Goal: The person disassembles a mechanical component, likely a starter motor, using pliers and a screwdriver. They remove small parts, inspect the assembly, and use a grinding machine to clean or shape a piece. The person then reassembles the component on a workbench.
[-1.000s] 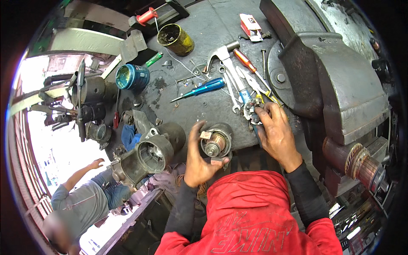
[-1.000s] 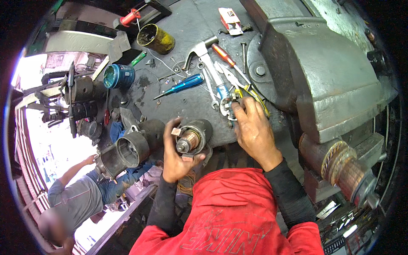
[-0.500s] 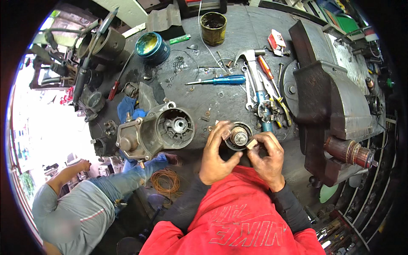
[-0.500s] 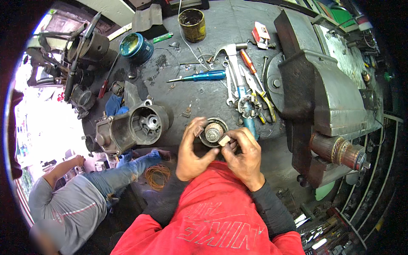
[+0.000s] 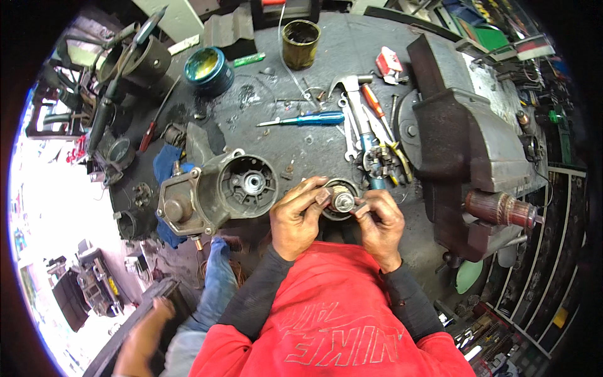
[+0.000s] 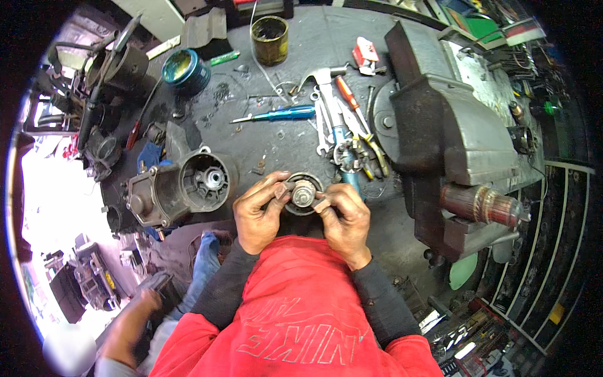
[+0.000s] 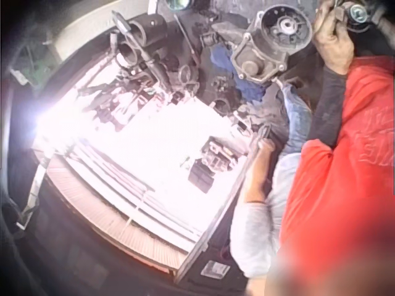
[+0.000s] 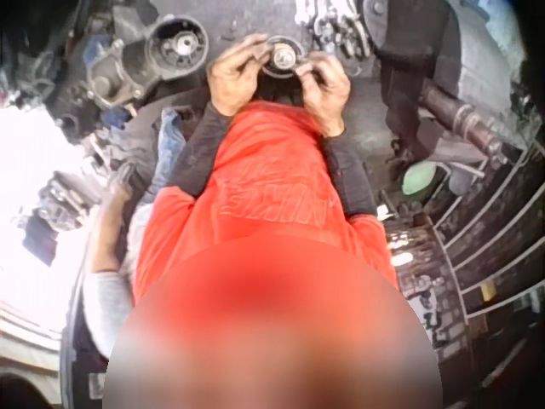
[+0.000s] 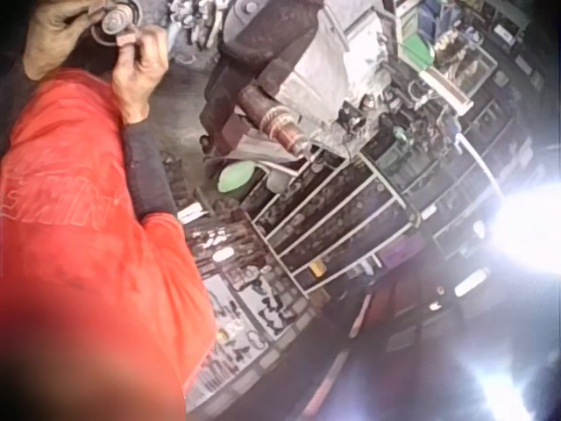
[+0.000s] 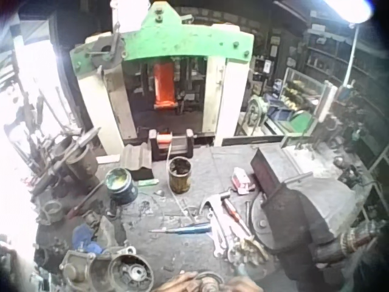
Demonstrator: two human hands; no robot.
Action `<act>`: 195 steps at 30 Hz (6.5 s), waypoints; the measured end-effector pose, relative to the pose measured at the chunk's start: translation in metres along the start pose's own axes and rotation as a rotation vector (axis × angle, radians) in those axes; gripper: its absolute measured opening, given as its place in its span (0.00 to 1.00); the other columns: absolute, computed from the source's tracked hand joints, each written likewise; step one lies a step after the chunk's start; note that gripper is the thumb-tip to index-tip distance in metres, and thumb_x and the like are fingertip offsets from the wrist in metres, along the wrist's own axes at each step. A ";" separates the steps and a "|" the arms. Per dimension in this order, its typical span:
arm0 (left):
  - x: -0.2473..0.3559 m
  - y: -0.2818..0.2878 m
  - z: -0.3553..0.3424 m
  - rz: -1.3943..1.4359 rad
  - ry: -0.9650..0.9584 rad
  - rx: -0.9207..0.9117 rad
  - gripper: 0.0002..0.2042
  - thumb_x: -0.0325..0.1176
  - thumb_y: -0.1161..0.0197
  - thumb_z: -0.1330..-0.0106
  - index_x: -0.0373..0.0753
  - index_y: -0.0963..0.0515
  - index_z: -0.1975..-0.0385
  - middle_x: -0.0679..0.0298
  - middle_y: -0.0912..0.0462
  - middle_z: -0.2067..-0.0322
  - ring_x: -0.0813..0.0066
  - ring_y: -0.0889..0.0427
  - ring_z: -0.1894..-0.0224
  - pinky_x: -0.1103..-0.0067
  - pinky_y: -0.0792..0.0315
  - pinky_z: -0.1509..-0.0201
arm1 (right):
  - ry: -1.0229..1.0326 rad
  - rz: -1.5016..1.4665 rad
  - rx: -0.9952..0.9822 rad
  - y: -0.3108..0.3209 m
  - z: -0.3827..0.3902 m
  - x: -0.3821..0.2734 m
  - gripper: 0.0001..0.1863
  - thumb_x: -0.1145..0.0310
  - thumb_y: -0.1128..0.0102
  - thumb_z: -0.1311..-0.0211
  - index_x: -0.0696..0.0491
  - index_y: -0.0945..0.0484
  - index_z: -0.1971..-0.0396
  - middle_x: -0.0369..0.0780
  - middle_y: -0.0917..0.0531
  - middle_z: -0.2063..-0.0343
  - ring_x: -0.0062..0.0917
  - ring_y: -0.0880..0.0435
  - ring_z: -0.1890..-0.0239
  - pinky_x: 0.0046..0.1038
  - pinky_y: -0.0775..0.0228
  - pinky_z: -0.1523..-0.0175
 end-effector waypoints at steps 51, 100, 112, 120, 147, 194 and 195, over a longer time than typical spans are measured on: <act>0.038 0.037 0.038 1.024 0.458 -0.371 0.28 0.50 0.49 0.16 0.28 0.27 0.35 0.55 0.14 0.51 0.62 0.13 0.49 0.63 0.14 0.47 | -0.068 0.045 -0.591 0.008 -0.040 0.022 0.53 0.66 0.14 0.59 0.53 0.29 0.28 0.49 0.20 0.34 0.40 0.21 0.30 0.36 0.31 0.26; -0.022 -0.001 -0.025 -0.033 0.055 -0.597 0.43 0.27 0.16 0.54 0.38 0.28 0.32 0.59 0.16 0.44 0.66 0.18 0.39 0.70 0.25 0.32 | 0.644 0.561 -0.553 0.096 -0.044 -0.059 0.22 0.71 0.29 0.46 0.43 0.14 0.48 0.43 0.19 0.55 0.35 0.14 0.61 0.35 0.20 0.62; -0.002 0.017 -0.017 0.505 0.322 -0.372 0.27 0.25 0.35 0.26 0.32 0.31 0.29 0.54 0.23 0.33 0.64 0.22 0.32 0.69 0.29 0.26 | 0.480 0.586 -0.484 0.106 -0.048 -0.051 0.24 0.74 0.32 0.45 0.45 0.15 0.46 0.45 0.19 0.52 0.38 0.13 0.57 0.36 0.19 0.59; 0.066 -0.002 0.038 -0.168 0.029 0.037 0.16 0.28 0.21 0.38 0.32 0.19 0.55 0.61 0.15 0.63 0.74 0.16 0.64 0.77 0.21 0.55 | 0.242 0.361 -0.180 0.110 -0.035 -0.020 0.28 0.81 0.25 0.51 0.49 0.14 0.46 0.45 0.20 0.53 0.35 0.14 0.64 0.34 0.18 0.61; 0.068 -0.042 0.058 -0.438 -0.274 0.073 0.15 0.17 0.25 0.46 0.32 0.16 0.59 0.53 0.12 0.57 0.54 0.11 0.54 0.67 0.17 0.50 | 0.357 0.322 -0.422 0.090 -0.046 -0.044 0.28 0.80 0.29 0.49 0.47 0.14 0.45 0.46 0.19 0.50 0.37 0.12 0.59 0.35 0.16 0.59; 0.083 0.011 -0.018 -0.301 0.085 -0.104 0.17 0.24 0.29 0.44 0.31 0.13 0.52 0.55 0.14 0.65 0.78 0.18 0.76 0.78 0.23 0.70 | 0.607 0.698 -0.862 0.045 -0.078 -0.077 0.11 0.68 0.39 0.36 0.38 0.19 0.55 0.37 0.25 0.63 0.33 0.19 0.57 0.37 0.24 0.53; 0.082 0.011 -0.017 -0.308 0.128 -0.112 0.18 0.24 0.28 0.44 0.30 0.13 0.51 0.55 0.14 0.65 0.78 0.17 0.75 0.79 0.22 0.69 | 0.605 0.707 -0.855 0.046 -0.077 -0.076 0.11 0.68 0.39 0.36 0.38 0.19 0.55 0.36 0.25 0.63 0.33 0.19 0.57 0.37 0.24 0.53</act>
Point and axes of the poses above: each hand's wrist, its own z-axis away from the middle knuckle, its own y-axis out of the back of the hand, x = y × z, the point moved 2 cm from there along -z, towards the middle knuckle
